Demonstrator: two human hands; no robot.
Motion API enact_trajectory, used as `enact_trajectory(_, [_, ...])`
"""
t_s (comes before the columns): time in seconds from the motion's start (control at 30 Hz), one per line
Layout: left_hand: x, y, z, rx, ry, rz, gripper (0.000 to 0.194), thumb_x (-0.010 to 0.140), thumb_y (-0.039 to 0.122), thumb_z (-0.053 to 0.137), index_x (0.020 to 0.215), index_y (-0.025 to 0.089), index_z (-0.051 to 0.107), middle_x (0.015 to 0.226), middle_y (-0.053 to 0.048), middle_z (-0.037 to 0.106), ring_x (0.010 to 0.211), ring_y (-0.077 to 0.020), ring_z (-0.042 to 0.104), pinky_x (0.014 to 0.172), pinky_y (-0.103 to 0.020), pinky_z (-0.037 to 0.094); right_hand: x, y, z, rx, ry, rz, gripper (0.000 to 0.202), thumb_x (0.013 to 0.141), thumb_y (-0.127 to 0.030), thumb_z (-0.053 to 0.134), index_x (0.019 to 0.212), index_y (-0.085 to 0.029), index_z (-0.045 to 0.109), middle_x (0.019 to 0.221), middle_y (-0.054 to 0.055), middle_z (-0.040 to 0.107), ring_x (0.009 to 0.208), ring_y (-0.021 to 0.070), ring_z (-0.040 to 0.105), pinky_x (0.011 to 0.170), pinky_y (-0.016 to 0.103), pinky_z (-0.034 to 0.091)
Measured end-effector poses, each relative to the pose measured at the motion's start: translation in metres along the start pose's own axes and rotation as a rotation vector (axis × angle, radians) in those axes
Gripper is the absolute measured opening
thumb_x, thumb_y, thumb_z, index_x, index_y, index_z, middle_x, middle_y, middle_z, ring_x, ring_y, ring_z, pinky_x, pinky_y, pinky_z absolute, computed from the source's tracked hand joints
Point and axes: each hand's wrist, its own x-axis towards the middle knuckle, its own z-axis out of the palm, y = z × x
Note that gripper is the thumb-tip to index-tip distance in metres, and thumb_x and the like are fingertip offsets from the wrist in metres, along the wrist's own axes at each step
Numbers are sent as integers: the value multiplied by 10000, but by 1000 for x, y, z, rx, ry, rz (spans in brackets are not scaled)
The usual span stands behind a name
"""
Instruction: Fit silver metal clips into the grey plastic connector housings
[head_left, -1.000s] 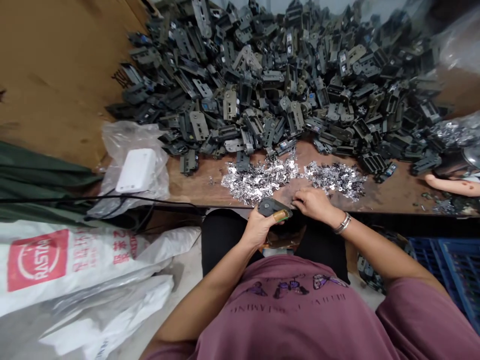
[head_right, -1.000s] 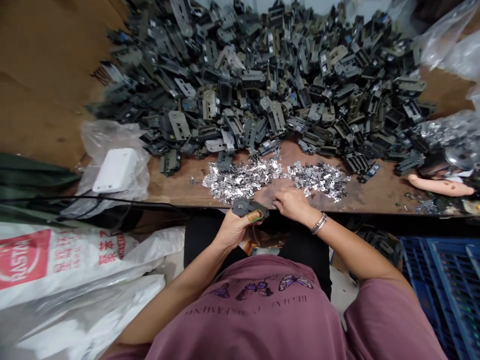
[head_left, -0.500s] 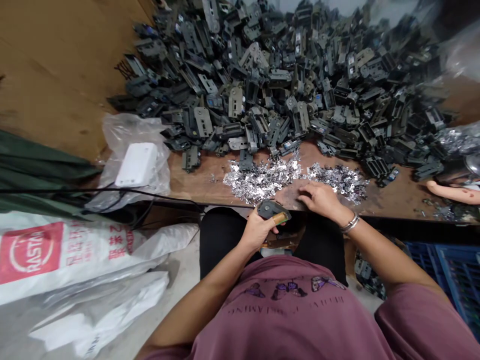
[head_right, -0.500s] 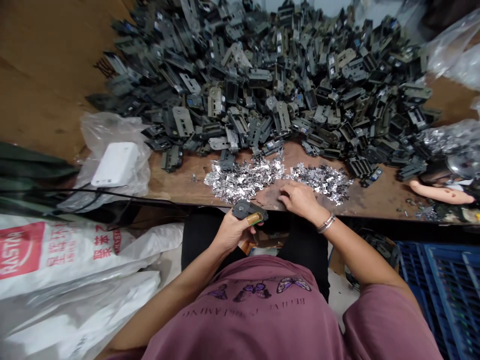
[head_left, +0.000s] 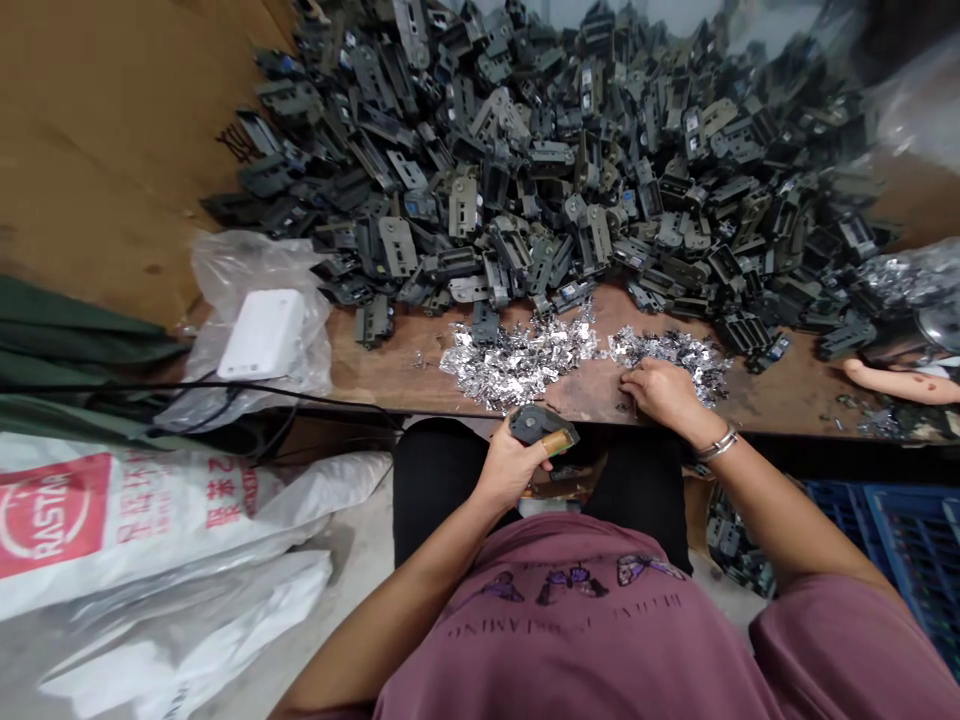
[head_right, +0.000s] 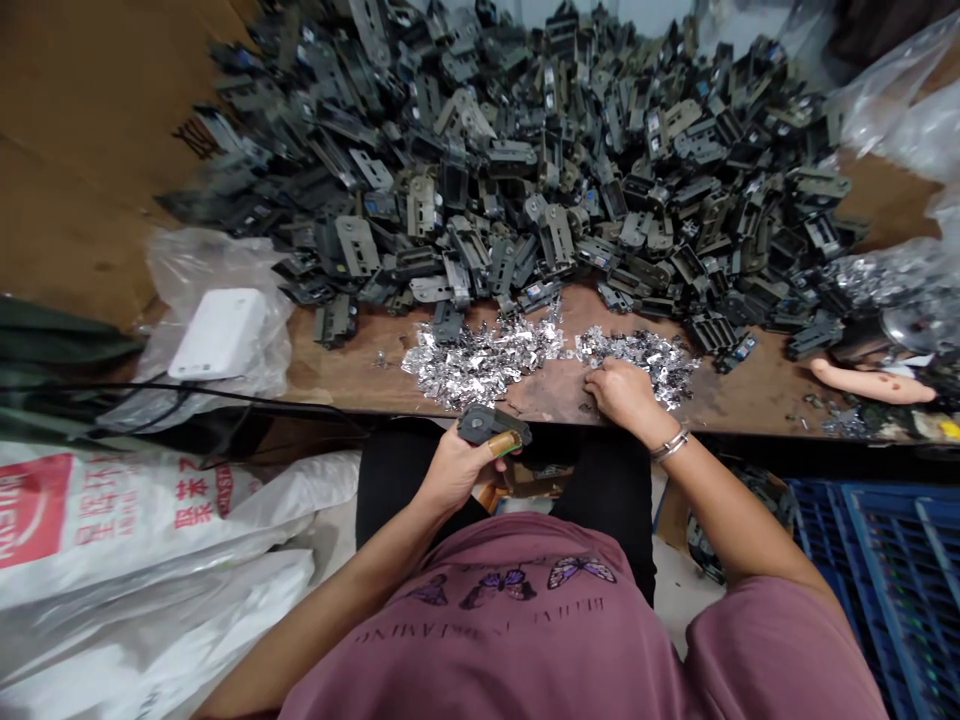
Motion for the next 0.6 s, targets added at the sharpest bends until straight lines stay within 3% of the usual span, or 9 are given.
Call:
enact_trajectory(0.23, [-1, 1, 8, -1, -11, -35, 426, 579, 350, 859, 857, 142, 611, 678, -16, 665, 469, -85, 539, 428, -204, 435, 4, -17, 5, 45, 18, -21, 279, 971, -255, 453, 988, -147, 710, 973, 121, 711, 887, 208, 644, 748, 270, 420])
enact_trajectory(0.4, [-3, 5, 9, 21, -2, -13, 443, 572, 365, 861, 869, 142, 620, 692, -14, 666, 489, -93, 542, 435, -209, 435, 7, -23, 2, 10, -10, -7, 241, 903, -118, 468, 956, -69, 698, 948, 193, 707, 855, 249, 673, 731, 298, 447])
enact_trajectory(0.6, [-2, 3, 10, 21, 49, 10, 450, 545, 360, 872, 837, 153, 599, 704, -2, 645, 519, -103, 543, 475, -231, 463, 12, -24, 9, 456, 71, 37, 218, 924, -159, 508, 994, -180, 714, 986, 66, 746, 888, 189, 676, 820, 276, 484])
